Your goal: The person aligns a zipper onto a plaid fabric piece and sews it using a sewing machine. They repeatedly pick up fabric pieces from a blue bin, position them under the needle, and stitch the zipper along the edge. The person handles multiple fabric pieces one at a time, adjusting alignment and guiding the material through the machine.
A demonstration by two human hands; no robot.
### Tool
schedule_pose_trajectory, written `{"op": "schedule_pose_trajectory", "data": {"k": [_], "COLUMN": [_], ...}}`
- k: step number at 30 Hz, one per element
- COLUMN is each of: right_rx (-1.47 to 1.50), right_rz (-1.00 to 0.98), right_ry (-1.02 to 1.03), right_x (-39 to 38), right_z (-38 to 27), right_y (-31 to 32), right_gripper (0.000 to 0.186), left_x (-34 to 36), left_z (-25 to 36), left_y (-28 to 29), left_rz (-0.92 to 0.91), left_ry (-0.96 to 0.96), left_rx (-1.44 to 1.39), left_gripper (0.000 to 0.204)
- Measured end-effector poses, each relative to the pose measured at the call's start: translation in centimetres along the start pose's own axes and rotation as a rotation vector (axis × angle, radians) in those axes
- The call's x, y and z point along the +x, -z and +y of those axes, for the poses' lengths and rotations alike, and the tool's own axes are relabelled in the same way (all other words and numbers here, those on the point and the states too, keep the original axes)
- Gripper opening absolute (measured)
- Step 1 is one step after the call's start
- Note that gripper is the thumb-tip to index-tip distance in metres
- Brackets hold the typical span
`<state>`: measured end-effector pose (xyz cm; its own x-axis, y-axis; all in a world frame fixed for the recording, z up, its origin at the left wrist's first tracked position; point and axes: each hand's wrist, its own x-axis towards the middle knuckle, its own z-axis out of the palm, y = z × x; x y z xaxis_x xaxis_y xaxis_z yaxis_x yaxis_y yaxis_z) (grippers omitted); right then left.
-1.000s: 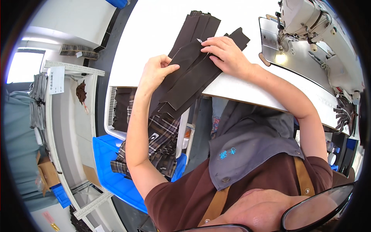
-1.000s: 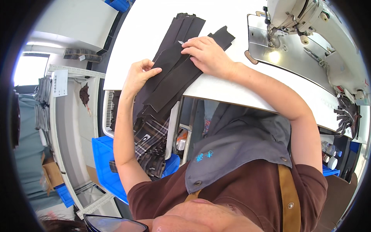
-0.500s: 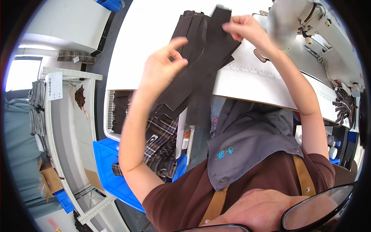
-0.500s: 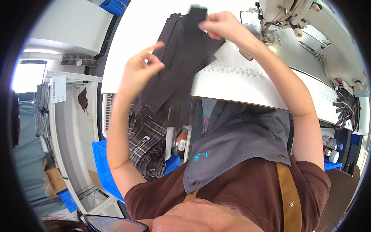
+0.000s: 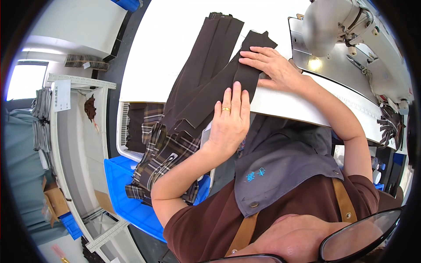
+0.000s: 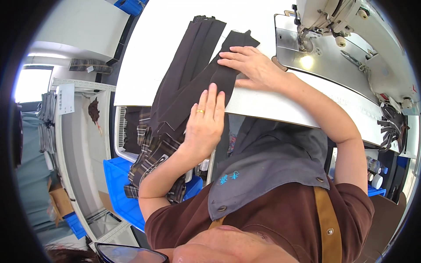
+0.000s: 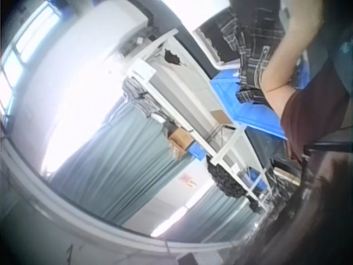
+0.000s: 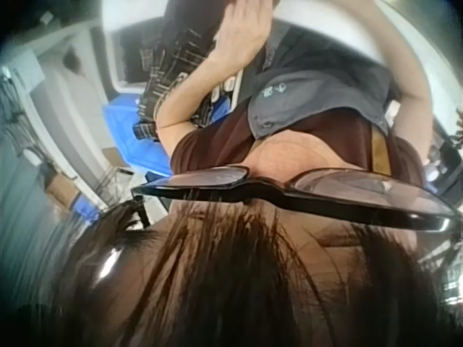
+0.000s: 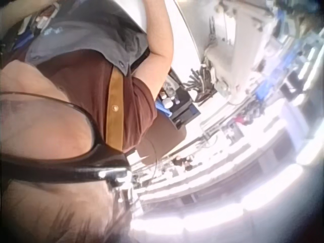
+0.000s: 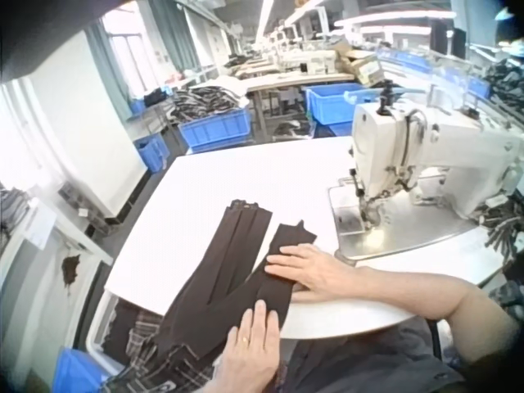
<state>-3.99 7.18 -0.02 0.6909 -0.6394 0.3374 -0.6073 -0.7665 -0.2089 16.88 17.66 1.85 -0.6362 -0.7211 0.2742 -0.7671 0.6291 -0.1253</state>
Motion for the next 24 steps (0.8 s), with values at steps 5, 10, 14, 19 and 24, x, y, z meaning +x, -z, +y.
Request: {"op": "schedule_pose_trajectory", "data": {"k": [5, 10, 14, 19, 24], "right_rx": [-0.131, -0.319, -0.278, -0.15, 0.019], "right_rz": [-0.041, -0.129, -0.083, 0.392, -0.033], "right_ry": [0.071, 0.291, 0.326, 0.455, 0.134], "right_x": [1.9, 4.3, 5.9, 11.5, 9.8], "right_z": [-0.9, -0.3, 0.4, -0.9, 4.5], "right_y": [1.1, 0.3, 0.0, 4.0, -1.5], "right_gripper": [0.058, 0.032, 0.024, 0.038, 0.064], "left_x": [0.6, -0.9, -0.6, 0.7, 0.3], "left_z": [-3.7, -5.8, -5.4, -5.4, -10.0], "left_y": [4.2, 2.1, 2.6, 5.9, -3.7], "left_rz": [-0.012, -0.137, -0.051, 0.193, -0.006], "left_ry": [0.002, 0.122, 0.226, 0.279, 0.359], "left_rx": [0.127, -0.265, -0.219, -0.013, -0.324], "left_gripper": [0.046, 0.081, 0.093, 0.086, 0.073]}}
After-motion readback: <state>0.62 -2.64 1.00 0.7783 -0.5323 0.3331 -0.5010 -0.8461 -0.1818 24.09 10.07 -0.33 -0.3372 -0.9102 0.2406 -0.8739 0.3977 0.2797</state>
